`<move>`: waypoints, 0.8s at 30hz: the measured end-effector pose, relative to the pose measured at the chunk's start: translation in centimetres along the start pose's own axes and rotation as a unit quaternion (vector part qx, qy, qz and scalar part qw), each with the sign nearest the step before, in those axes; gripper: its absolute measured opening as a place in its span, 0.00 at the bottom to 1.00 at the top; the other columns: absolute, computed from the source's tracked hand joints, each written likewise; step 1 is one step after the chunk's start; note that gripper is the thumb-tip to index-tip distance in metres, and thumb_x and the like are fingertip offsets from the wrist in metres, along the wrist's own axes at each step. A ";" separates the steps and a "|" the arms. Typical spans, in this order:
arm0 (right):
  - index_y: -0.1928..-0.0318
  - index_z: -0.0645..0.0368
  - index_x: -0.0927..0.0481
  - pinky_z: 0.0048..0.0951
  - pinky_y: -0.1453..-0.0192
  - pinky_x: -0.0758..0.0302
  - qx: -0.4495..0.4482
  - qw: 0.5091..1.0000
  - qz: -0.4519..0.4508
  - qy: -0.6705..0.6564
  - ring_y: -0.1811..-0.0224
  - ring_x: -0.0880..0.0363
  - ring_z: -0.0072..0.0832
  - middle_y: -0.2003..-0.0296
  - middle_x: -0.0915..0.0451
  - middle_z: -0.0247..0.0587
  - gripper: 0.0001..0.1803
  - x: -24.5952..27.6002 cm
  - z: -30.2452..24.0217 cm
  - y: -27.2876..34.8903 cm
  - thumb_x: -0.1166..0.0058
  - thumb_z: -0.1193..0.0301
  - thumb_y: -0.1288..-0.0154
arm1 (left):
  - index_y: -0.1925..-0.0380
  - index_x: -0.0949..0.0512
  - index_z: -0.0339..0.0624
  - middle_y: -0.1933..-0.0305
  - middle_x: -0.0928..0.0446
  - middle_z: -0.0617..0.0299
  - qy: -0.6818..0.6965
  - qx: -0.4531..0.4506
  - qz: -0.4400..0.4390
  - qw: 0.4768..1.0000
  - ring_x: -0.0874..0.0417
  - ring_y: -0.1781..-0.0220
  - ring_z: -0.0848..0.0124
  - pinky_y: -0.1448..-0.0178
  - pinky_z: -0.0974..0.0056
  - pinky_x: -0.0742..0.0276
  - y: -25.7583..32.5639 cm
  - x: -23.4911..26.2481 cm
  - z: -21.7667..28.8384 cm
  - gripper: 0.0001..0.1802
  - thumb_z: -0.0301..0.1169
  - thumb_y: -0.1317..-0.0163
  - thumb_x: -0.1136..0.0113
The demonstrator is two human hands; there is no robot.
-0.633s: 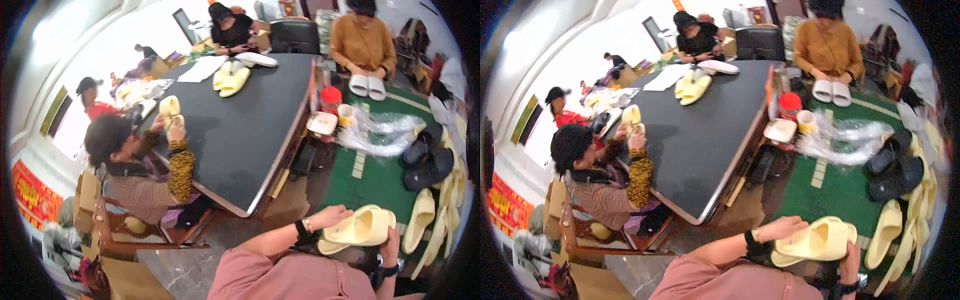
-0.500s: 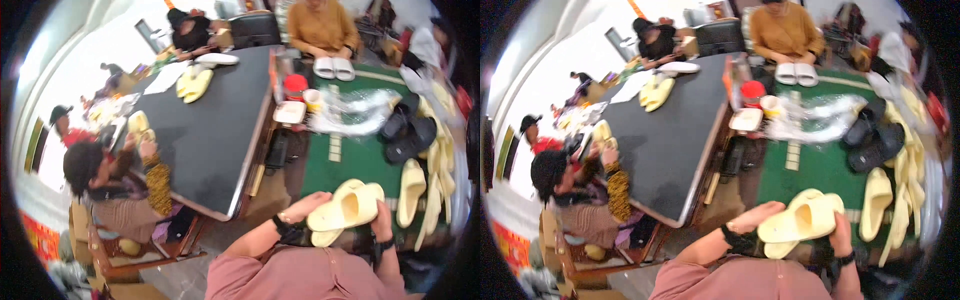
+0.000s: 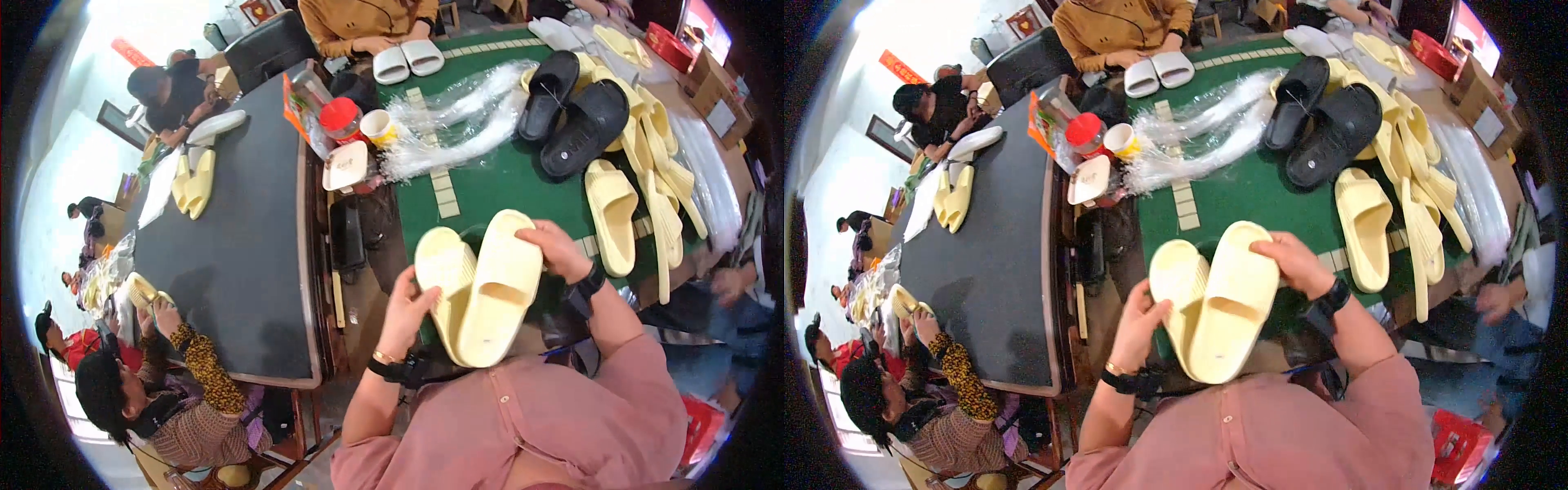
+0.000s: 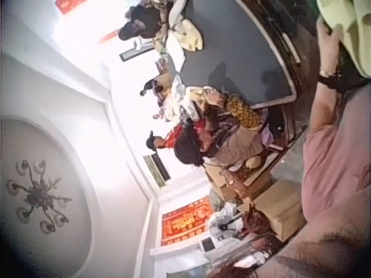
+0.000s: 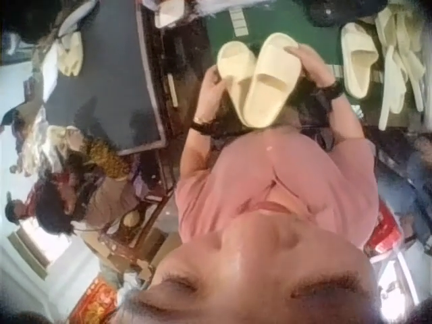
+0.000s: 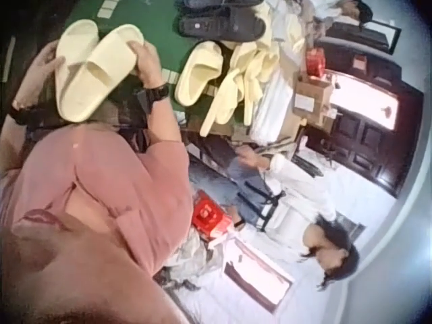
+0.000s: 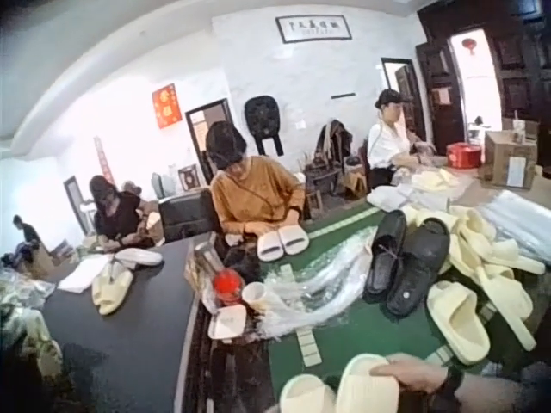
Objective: Inspecting and trimming threads on manufactured slippers.
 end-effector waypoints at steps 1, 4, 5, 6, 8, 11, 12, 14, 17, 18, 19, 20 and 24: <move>0.51 0.67 0.22 0.24 0.62 0.21 -0.002 0.999 -0.013 0.050 0.66 0.17 0.22 0.63 0.16 0.38 0.16 1.0 -0.3 0.1 0.46 0.67 0.33 | 0.35 0.40 0.31 0.49 0.23 0.53 0.001 -0.030 0.006 1.000 0.22 0.49 0.69 0.46 0.66 0.24 -0.2 0.5 0.4 0.31 0.23 0.37 0.40; 0.51 0.66 0.23 0.24 0.62 0.24 0.090 0.975 0.089 0.184 0.66 0.21 0.21 0.62 0.18 0.36 0.19 3.5 -1.2 -0.3 0.43 0.63 0.33 | 0.36 0.39 0.29 0.46 0.24 0.54 -0.072 0.015 0.047 0.996 0.22 0.48 0.69 0.44 0.66 0.25 -0.7 2.2 0.1 0.29 0.26 0.35 0.41; 0.49 0.66 0.24 0.25 0.60 0.24 0.145 0.953 0.152 0.220 0.64 0.22 0.22 0.58 0.19 0.39 0.21 3.8 -1.5 -0.3 0.43 0.62 0.34 | 0.35 0.39 0.30 0.45 0.25 0.54 -0.071 -0.001 0.074 0.995 0.23 0.48 0.69 0.45 0.67 0.25 -0.9 2.5 0.0 0.30 0.27 0.35 0.41; 0.49 0.66 0.24 0.25 0.60 0.24 0.178 0.949 0.132 0.224 0.64 0.22 0.22 0.58 0.19 0.39 0.21 3.6 -1.6 0.2 0.43 0.62 0.34 | 0.34 0.39 0.31 0.45 0.26 0.53 -0.117 -0.050 0.072 0.989 0.23 0.47 0.68 0.47 0.68 0.24 -0.9 2.5 0.2 0.32 0.27 0.36 0.39; 0.44 0.65 0.28 0.27 0.57 0.25 0.247 0.845 0.227 0.416 0.65 0.23 0.26 0.50 0.24 0.45 0.25 3.3 -2.3 2.2 0.42 0.61 0.35 | 0.34 0.39 0.33 0.44 0.27 0.51 -0.166 -0.092 0.074 0.979 0.23 0.46 0.67 0.49 0.68 0.22 -0.5 2.4 0.2 0.34 0.28 0.37 0.38; 0.41 0.63 0.30 0.27 0.57 0.25 0.166 0.862 0.176 0.446 0.64 0.24 0.30 0.49 0.28 0.50 0.28 2.3 -1.8 4.2 0.40 0.61 0.37 | 0.34 0.37 0.35 0.44 0.29 0.50 -0.306 -0.102 0.067 0.944 0.23 0.45 0.65 0.53 0.68 0.19 0.7 2.2 0.2 0.36 0.28 0.42 0.34; 0.42 0.64 0.29 0.32 0.53 0.25 0.140 0.853 0.186 0.467 0.56 0.24 0.35 0.51 0.27 0.50 0.30 1.9 -1.6 4.5 0.40 0.60 0.38 | 0.35 0.35 0.36 0.44 0.29 0.50 -0.318 -0.101 0.063 0.940 0.23 0.45 0.63 0.55 0.67 0.18 0.9 2.1 0.3 0.36 0.27 0.44 0.32; 0.42 0.64 0.29 0.34 0.51 0.25 0.164 0.844 0.180 0.477 0.53 0.25 0.38 0.51 0.27 0.50 0.30 0.9 -1.5 4.8 0.40 0.60 0.39 | 0.36 0.34 0.36 0.45 0.30 0.50 -0.330 -0.101 0.057 0.937 0.23 0.46 0.62 0.57 0.66 0.18 1.0 1.7 0.5 0.37 0.26 0.46 0.31; 0.46 0.66 0.27 0.40 0.45 0.28 0.224 0.816 0.191 0.498 0.49 0.26 0.46 0.51 0.28 0.52 0.28 -0.2 -1.2 3.9 0.39 0.61 0.41 | 0.38 0.32 0.38 0.46 0.29 0.51 -0.375 -0.120 0.048 0.918 0.22 0.48 0.61 0.58 0.65 0.19 0.9 0.3 0.6 0.35 0.25 0.48 0.31; 0.47 0.66 0.27 0.39 0.44 0.28 0.247 0.800 0.193 0.512 0.49 0.26 0.46 0.51 0.28 0.52 0.26 -0.5 -1.2 3.4 0.40 0.61 0.41 | 0.39 0.31 0.38 0.46 0.28 0.51 -0.394 -0.140 0.030 0.908 0.22 0.49 0.60 0.58 0.65 0.20 0.9 -0.4 0.7 0.35 0.25 0.48 0.31; 0.49 0.66 0.26 0.39 0.44 0.28 0.273 0.781 0.197 0.527 0.49 0.27 0.47 0.52 0.28 0.52 0.25 -0.8 -1.2 2.9 0.40 0.62 0.41 | 0.40 0.30 0.38 0.46 0.28 0.51 -0.412 -0.154 0.012 0.898 0.22 0.50 0.60 0.58 0.64 0.20 0.9 -1.0 0.7 0.34 0.25 0.49 0.31; 0.50 0.67 0.25 0.40 0.44 0.28 0.251 0.799 0.210 0.505 0.48 0.27 0.47 0.52 0.28 0.52 0.24 -0.7 -1.0 2.3 0.40 0.62 0.41 | 0.38 0.31 0.37 0.45 0.27 0.54 -0.430 -0.143 0.005 0.892 0.21 0.53 0.67 0.57 0.65 0.20 0.8 -1.4 0.6 0.33 0.26 0.46 0.32; 0.51 0.66 0.25 0.39 0.43 0.29 0.254 0.803 0.218 0.493 0.48 0.27 0.46 0.52 0.28 0.51 0.24 -0.5 -1.7 1.7 0.39 0.61 0.41 | 0.41 0.30 0.37 0.48 0.27 0.51 -0.418 -0.153 0.029 0.895 0.19 0.58 0.64 0.59 0.63 0.22 0.9 -1.7 1.0 0.31 0.27 0.46 0.32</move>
Point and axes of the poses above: each hand's wrist, its own y-axis away from the middle knuckle, its own x-axis out of the back of the hand, z = x × y, the point moved 4 cm from there along -y, towards the middle knuckle
